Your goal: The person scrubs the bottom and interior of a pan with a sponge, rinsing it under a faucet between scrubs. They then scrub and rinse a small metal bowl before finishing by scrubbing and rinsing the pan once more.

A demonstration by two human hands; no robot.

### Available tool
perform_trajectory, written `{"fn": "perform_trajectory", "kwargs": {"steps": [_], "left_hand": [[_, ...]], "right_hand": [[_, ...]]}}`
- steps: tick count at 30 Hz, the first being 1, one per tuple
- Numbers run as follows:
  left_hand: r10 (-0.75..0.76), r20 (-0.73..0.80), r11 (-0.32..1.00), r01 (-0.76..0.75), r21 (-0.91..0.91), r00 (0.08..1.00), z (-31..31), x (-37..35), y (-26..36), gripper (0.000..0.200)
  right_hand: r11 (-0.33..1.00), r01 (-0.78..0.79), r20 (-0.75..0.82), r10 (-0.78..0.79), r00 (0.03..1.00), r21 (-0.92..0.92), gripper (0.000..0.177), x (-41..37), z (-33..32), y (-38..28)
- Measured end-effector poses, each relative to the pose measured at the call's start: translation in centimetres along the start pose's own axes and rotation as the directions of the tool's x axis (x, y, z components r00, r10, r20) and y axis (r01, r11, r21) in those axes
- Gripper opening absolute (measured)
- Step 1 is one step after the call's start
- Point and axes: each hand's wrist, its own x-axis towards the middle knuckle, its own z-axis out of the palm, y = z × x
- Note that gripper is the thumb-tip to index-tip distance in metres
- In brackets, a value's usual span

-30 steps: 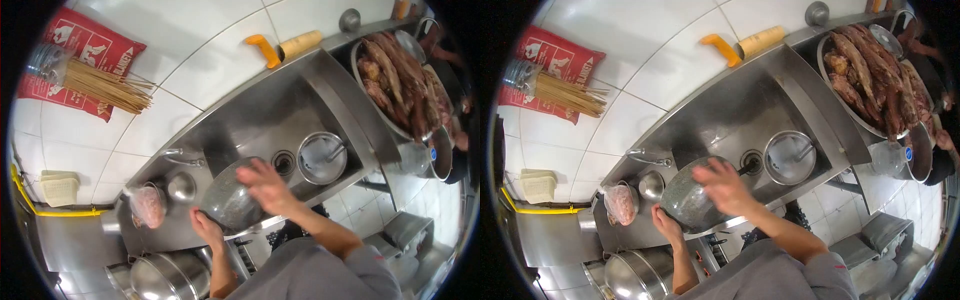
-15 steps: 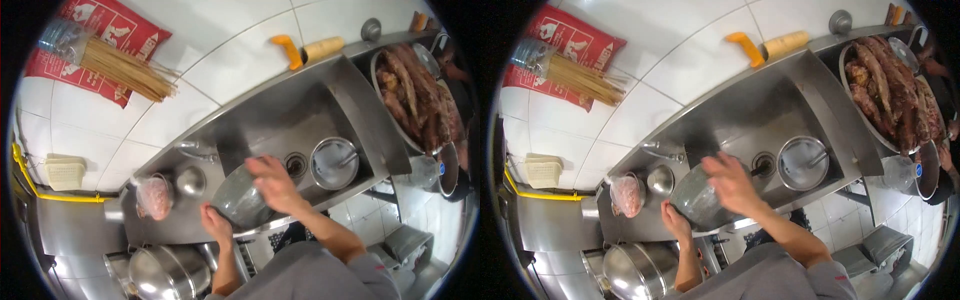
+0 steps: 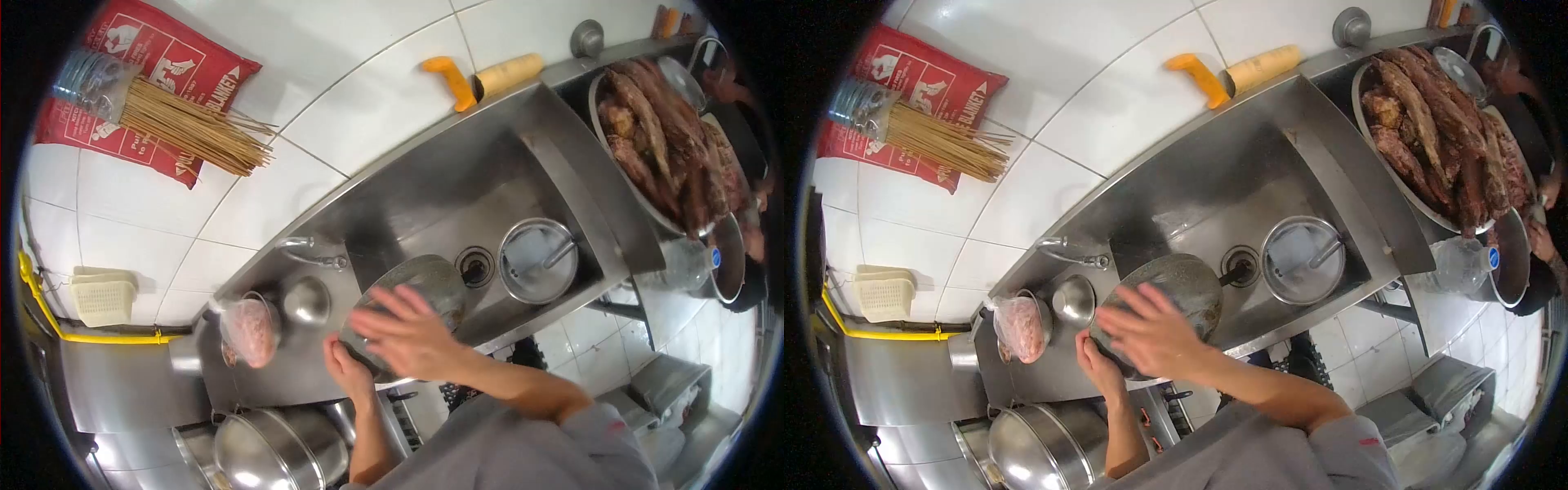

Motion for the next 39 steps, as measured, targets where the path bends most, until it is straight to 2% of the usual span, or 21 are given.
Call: {"fn": "perform_trajectory", "kwargs": {"steps": [1, 2, 3, 6, 7, 8, 12, 13, 14, 15, 17, 19, 21, 22, 25, 27, 30, 31, 33, 35, 39], "left_hand": [[-0.001, 0.003, 1.0, 0.001, -0.001, 1.0, 0.1, 0.1, 0.0, 0.024], [0.02, -0.006, 0.994, -0.019, 0.106, 1.0, -0.3, 0.1, 0.0, 0.024], [0.045, -0.018, 0.978, -0.04, 0.203, 0.999, -0.4, 0.0, 0.0, 0.024], [0.033, -0.011, 0.999, -0.033, 0.001, 0.999, 0.6, 0.1, 0.2, 0.024], [0.025, -0.002, 1.0, -0.025, 0.007, 1.0, 0.6, 0.0, 0.3, 0.024], [0.029, 0.005, 0.998, -0.029, 0.055, 1.0, 0.3, -0.2, 0.5, 0.024], [0.018, 0.058, 0.991, -0.025, 0.131, 0.998, 0.7, 0.3, 1.4, 0.022], [-0.005, 0.064, 0.988, -0.005, 0.154, 0.998, 0.2, 0.2, 1.4, 0.022], [0.151, 0.106, 0.95, -0.174, 0.258, 0.983, -1.1, 1.4, -1.2, 0.035], [0.162, 0.104, 0.95, -0.184, 0.251, 0.981, -1.2, 2.5, 0.5, 0.035], [0.038, 0.528, 0.862, -0.295, 0.412, 0.848, -0.7, 4.8, 4.7, 0.049], [0.081, 0.573, 0.75, -0.429, 0.505, 0.816, 3.7, 7.8, 7.7, 0.058], [-0.403, 0.695, 0.675, -0.32, 0.665, 0.596, 8.6, 9.7, 10.7, 0.056], [-0.387, 0.7, 0.679, -0.329, 0.656, 0.6, 8.5, 9.2, 11.7, 0.056], [-0.282, 0.768, 0.578, -0.537, 0.614, 0.575, 6.6, 7.1, 14.7, 0.056], [-0.251, 0.764, 0.854, -0.236, 0.464, 0.594, 3.2, 7.6, 15.7, 0.041], [-0.059, 0.685, 0.962, -0.142, 0.233, 0.727, 1.4, 8.0, 12.8, 0.028], [-0.06, 0.681, 0.962, -0.14, 0.235, 0.73, 1.4, 8.1, 10.5, 0.028], [-0.015, 0.534, 0.977, -0.1, 0.187, 0.845, 2.3, 8.0, 4.8, 0.029], [0.061, 0.5, 0.991, -0.112, 0.073, 0.864, 5.1, 5.3, 2.6, 0.035], [-0.002, 0.534, 0.999, -0.022, 0.039, 0.845, 8.3, 3.9, -3.3, 0.04]], "right_hand": [[1.0, -0.003, 0.0, 0.003, 1.0, -0.002, 0.037, -1.2, 0.1, 2.1], [0.801, -0.28, -0.087, 0.38, 0.921, 0.529, 0.036, -3.4, 0.2, 5.2], [0.3, -0.334, 0.04, 0.688, 0.725, 0.893, 0.036, -4.7, 0.3, 7.3], [0.523, -0.457, -0.102, 0.73, 0.676, 0.719, 0.037, -4.7, 2.2, 7.8], [0.881, -0.329, -0.222, 0.415, 0.882, 0.34, 0.034, -2.8, 1.6, 6.3], [0.984, -0.136, -0.254, 0.161, 0.954, 0.112, 0.03, -1.6, 1.6, 3.7], [0.981, -0.174, -0.125, 0.184, 0.975, 0.08, 0.036, -2.3, 1.4, 0.7], [0.898, -0.273, -0.211, 0.358, 0.909, 0.345, 0.04, -4.1, 2.4, 3.1], [0.739, -0.314, -0.237, 0.535, 0.811, 0.595, 0.044, -6.0, 3.4, 5.7], [0.456, -0.472, -0.031, 0.743, 0.668, 0.754, 0.048, -7.4, 2.5, 7.9], [0.452, -0.517, -0.007, 0.757, 0.653, 0.727, 0.048, -10.0, 5.4, 11.5], [0.506, -0.635, 0.007, 0.779, 0.627, 0.583, 0.049, -8.9, 2.8, 9.7], [0.424, -0.605, 0.03, 0.802, 0.596, 0.674, 0.048, -9.5, 3.0, 9.2], [0.325, -0.561, 0.048, 0.835, 0.548, 0.761, 0.048, -9.7, 2.8, 9.4], [0.461, -0.552, -0.01, 0.773, 0.634, 0.695, 0.047, -9.6, 0.5, 8.0], [0.441, -0.605, 0.046, 0.782, 0.622, 0.663, 0.047, -8.5, -2.3, 6.4], [0.364, -0.643, 0.111, 0.81, 0.576, 0.674, 0.049, -7.0, -4.5, 6.4], [0.364, -0.643, 0.116, 0.807, 0.578, 0.674, 0.049, -7.2, -3.7, 7.4], [0.627, -0.416, -0.27, 0.713, 0.647, 0.659, 0.051, -7.5, -1.7, 9.3], [0.57, -0.473, -0.21, 0.759, 0.616, 0.672, 0.053, -7.3, -2.8, 9.6], [0.622, -0.517, -0.328, 0.768, 0.551, 0.589, 0.05, -7.8, -1.3, 11.8]]}}
